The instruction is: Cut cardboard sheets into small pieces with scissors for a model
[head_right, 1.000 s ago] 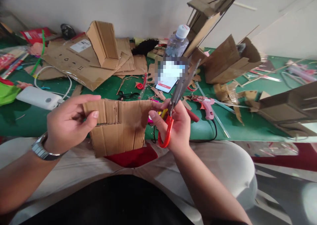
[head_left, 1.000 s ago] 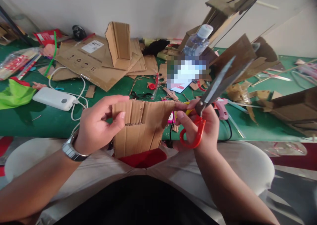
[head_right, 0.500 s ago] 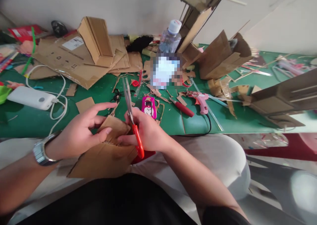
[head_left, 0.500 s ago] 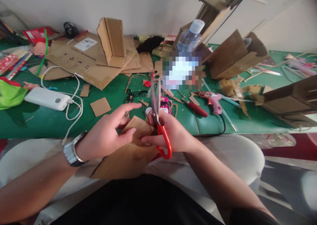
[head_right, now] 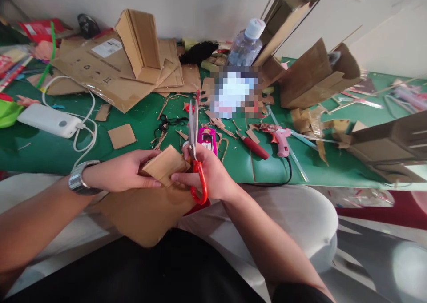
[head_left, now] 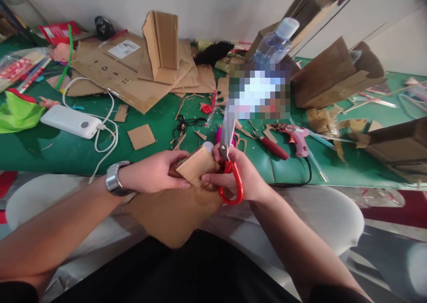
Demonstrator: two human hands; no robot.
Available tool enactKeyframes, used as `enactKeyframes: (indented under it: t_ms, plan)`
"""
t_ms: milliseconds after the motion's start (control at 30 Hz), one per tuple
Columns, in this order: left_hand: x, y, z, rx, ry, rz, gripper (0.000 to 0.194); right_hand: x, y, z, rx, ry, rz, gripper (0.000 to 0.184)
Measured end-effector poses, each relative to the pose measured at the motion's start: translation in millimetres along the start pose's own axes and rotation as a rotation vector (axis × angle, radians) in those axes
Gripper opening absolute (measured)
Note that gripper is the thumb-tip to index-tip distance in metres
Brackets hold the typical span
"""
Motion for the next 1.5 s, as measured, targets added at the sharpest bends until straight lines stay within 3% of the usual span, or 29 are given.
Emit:
enactKeyframes:
  t_ms: [100, 300, 500, 667, 833, 967, 1233, 1367, 1500]
  plan:
    - [2.5, 3.2, 3.3, -0.040, -0.036, 0.090, 0.038, -2.0, -2.3, -0.3, -0.020, -0.008, -0.008, 0.062]
    - [4.5, 4.9, 10.1, -0.009, -0.014, 0.089, 0.030, 1.2, -3.3, -11.0, 0.052, 0.078, -0.022, 0.064]
    - [1.4, 1.4, 11.7, 0.070, -0.059, 0.097, 0.053, 7.6, -0.7, -25.0, 0.013, 0.124, -0.027, 0.064]
    - [2.2, 0.9, 8.9, -0.018, -0.101, 0.148, 0.037, 3.9, 2.7, -24.7, -0.006, 0.131, -0.018, 0.061]
    - [2.4, -2.9, 11.6, -0.072, -0.153, 0.228, 0.047, 2.5, -0.7, -26.9, 0.035, 0.186, -0.023, 0.061]
    - [3.1, -10.2, 20.0, -0.002, -0.239, 0.131, 0.037, 3.5, -4.6, -24.5, -0.007, 0.146, -0.053, 0.056]
    - [2.1, -12.8, 15.9, 0.022, -0.247, -0.080, 0.032, 7.7, -9.1, -20.9, -0.033, 0.075, -0.154, 0.055]
    - [-5.1, -16.4, -4.8, 0.154, -0.152, -0.177, 0.033, 4.0, -12.6, -15.8, -0.095, 0.000, -0.186, 0.055]
    - [-19.5, -19.6, -38.4, 0.260, 0.047, -0.235, 0.037, -5.6, -14.4, -8.3, -0.111, -0.068, -0.186, 0.054]
Point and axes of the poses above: each hand's wrist, its own x-axis towards the middle knuckle, its own y-axis out of the palm, z = x × y, the point moved 6 cm from there along x, towards the middle knuckle, and after that the axes turned 14 degrees about -z, right-handed, at the moved point
